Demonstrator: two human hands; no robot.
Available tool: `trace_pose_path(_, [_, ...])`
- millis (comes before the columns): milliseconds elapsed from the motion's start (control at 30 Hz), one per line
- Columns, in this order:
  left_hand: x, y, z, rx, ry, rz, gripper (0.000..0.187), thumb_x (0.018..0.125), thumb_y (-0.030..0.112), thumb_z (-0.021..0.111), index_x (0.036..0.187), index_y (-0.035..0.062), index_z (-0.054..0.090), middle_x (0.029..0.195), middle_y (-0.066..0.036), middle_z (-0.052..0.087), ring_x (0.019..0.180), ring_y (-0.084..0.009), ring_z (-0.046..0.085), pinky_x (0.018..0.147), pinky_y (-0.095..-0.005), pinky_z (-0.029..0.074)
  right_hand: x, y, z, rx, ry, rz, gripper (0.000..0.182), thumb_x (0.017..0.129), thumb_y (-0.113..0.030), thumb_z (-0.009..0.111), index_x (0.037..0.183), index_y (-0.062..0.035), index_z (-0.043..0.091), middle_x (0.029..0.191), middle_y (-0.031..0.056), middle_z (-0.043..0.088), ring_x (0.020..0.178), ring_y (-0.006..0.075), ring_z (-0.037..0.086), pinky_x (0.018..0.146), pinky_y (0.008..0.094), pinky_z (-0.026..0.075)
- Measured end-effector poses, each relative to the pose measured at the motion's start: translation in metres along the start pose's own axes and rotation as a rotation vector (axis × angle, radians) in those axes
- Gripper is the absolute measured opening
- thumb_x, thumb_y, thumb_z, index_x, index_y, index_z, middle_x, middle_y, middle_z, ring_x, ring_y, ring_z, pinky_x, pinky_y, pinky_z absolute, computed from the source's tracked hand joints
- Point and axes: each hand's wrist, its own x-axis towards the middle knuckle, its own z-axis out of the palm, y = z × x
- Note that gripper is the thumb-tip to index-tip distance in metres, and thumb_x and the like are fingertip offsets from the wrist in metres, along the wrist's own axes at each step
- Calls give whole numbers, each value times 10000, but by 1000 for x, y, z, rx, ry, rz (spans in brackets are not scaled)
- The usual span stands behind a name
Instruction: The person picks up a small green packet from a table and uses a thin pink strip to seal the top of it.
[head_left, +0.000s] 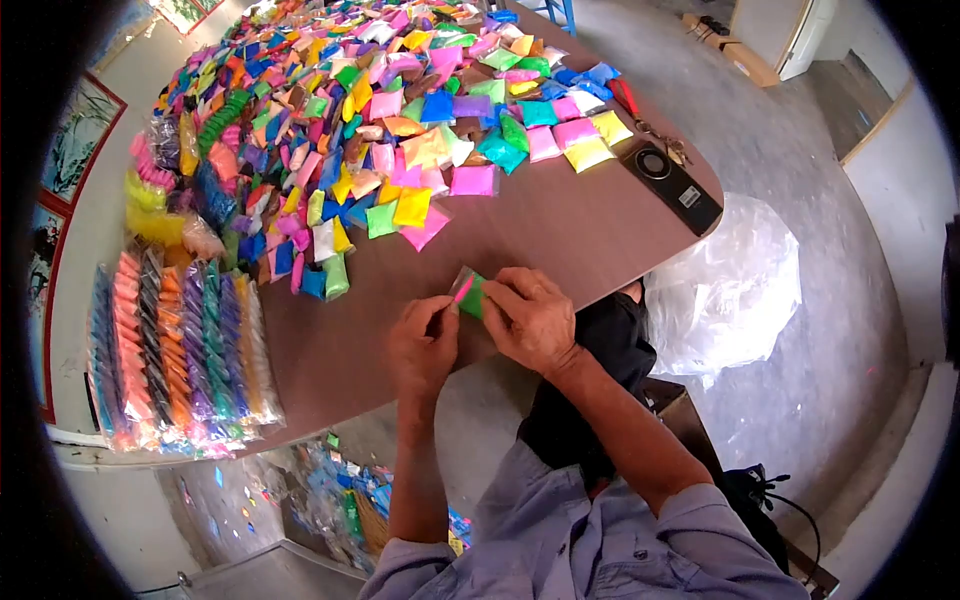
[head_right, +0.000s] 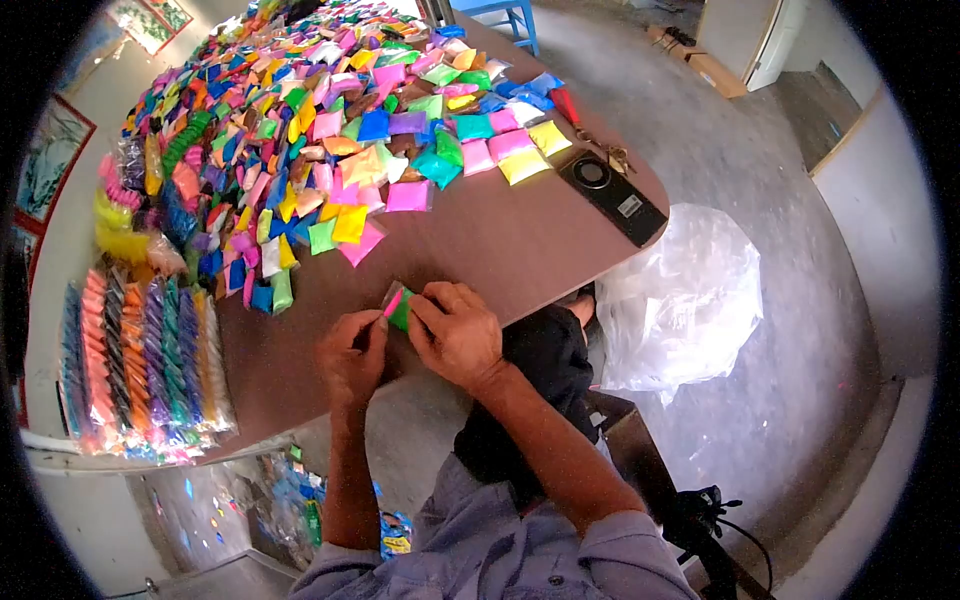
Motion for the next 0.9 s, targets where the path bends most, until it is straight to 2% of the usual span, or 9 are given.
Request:
trace_pose_path(167, [5,-15,8,99,40,26,118,976,64,758,1067,-11,773,977,-139,766,862,-218,734,794,-335,579,1,1,-2,-28,-17,-11,198,858,-118,799,1039,-48,760,1053,124,704,939,331,702,809,433,589])
trace_pose_path(233, [9,-15,11,22,107,-26,80,948,40,771,1027,24,768,914,-138,732,784,-245,718,725,-353,571,1,1,-1,-29,-10,-12,196,856,-119,801,1034,-48,759,1044,123,704,931,331,701,805,433,588])
trace_pose_path(367, [5,-16,9,-87,171,-5,93,941,38,774,1034,29,771,901,-137,730,772,-248,718,713,-358,566,0,0,0,-19,5,-5,193,855,-123,801,1027,-47,758,1023,117,702,909,330,699,802,433,585])
trace_pose_path(433, [1,0,4,-11,15,74,106,936,34,774,1042,38,776,906,-136,735,779,-257,717,713,-353,560,0,0,1,-21,-2,3,188,856,-123,798,1024,-49,758,1020,116,701,906,330,698,800,434,584])
trace_pose_path(533, [-2,-1,7,-17,-32,25,103,943,49,770,1046,50,782,927,-138,744,807,-274,721,729,-355,561,1,0,1,-23,-5,5,178,858,-124,795,1016,-51,757,1015,113,699,896,328,694,796,436,580])
trace_pose_path(633, [3,-9,12,17,0,19,130,975,72,761,1085,3,771,977,-140,753,848,-256,723,777,-349,568,1,0,-1,-24,-1,-6,170,858,-124,794,1006,-51,755,1011,114,697,886,328,690,787,439,577])
trace_pose_path(767, [12,-18,21,62,81,79,102,961,77,756,1048,30,781,916,-130,737,828,-270,714,751,-370,559,0,2,0,-22,5,-21,160,857,-117,793,997,-50,752,1004,117,694,881,327,689,777,443,576])
trace_pose_path(833, [12,-23,21,-157,98,-43,112,955,58,764,1057,15,782,909,-111,732,829,-226,704,747,-345,549,0,2,0,-15,17,-20,160,855,-114,792,995,-50,750,999,116,691,877,329,688,773,442,575])
trace_pose_path(900, [9,-22,17,-174,95,-12,122,948,47,770,1066,18,784,908,-104,731,813,-209,698,734,-336,545,1,1,0,-2,29,-20,159,853,-110,792,994,-49,749,994,116,689,874,330,686,768,442,575])
